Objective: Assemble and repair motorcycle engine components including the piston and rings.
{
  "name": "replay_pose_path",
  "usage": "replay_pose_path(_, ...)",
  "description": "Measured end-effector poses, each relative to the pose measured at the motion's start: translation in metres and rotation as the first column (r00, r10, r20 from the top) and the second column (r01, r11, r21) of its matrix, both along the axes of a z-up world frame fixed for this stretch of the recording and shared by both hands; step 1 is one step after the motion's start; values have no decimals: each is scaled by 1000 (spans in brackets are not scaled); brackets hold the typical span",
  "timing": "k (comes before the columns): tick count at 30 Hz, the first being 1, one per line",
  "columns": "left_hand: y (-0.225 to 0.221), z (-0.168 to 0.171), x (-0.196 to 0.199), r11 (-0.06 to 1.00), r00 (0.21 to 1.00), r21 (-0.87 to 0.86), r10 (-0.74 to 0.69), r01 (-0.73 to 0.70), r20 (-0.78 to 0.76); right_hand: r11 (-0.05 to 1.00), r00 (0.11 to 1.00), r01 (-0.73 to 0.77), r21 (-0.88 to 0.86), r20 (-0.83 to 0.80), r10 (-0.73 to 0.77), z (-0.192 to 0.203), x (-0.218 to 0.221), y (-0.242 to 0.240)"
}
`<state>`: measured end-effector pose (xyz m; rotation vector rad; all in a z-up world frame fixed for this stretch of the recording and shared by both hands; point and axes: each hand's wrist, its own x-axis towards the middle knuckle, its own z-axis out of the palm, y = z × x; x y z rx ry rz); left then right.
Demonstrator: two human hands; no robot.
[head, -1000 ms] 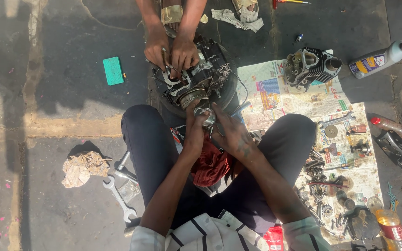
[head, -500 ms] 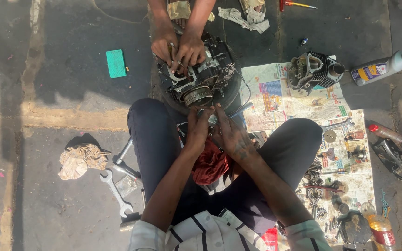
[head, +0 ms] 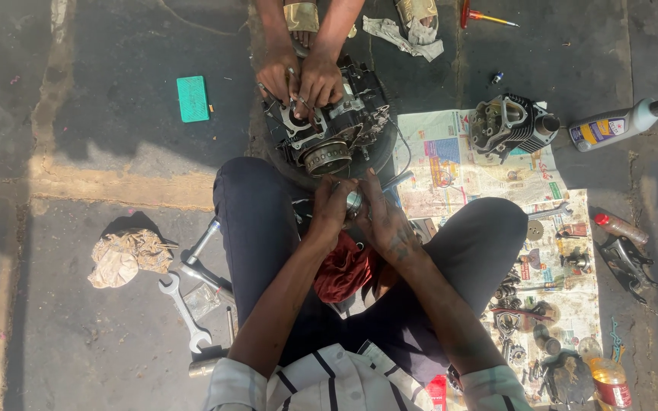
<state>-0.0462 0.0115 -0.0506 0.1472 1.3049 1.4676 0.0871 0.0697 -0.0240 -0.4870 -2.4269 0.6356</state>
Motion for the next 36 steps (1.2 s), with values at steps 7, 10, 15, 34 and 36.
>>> replay_pose_path(7, -2, 10, 2, 1000, 997, 4, -5, 5, -76, 999, 998, -37, 32, 42, 36, 2, 3, 4)
replay_pose_path(10, -2, 10, 2, 1000, 996, -17, -21, 20, -89, 991, 997, -74, 112, 40, 70, 3, 4, 5)
replay_pose_path(15, -3, 9, 3, 999, 994, -41, -32, 28, -102, 975, 994, -101, 196, 62, 90, 7, 3, 6)
replay_pose_path(34, -3, 11, 12, 995, 977, 99, 34, -14, -208, 968, 999, -49, -244, -6, 49, 14, 5, 10)
replay_pose_path(36, -2, 6, 14, 985, 963, 171, 64, -19, -260, 977, 999, -48, -208, -25, 44, 15, 6, 11)
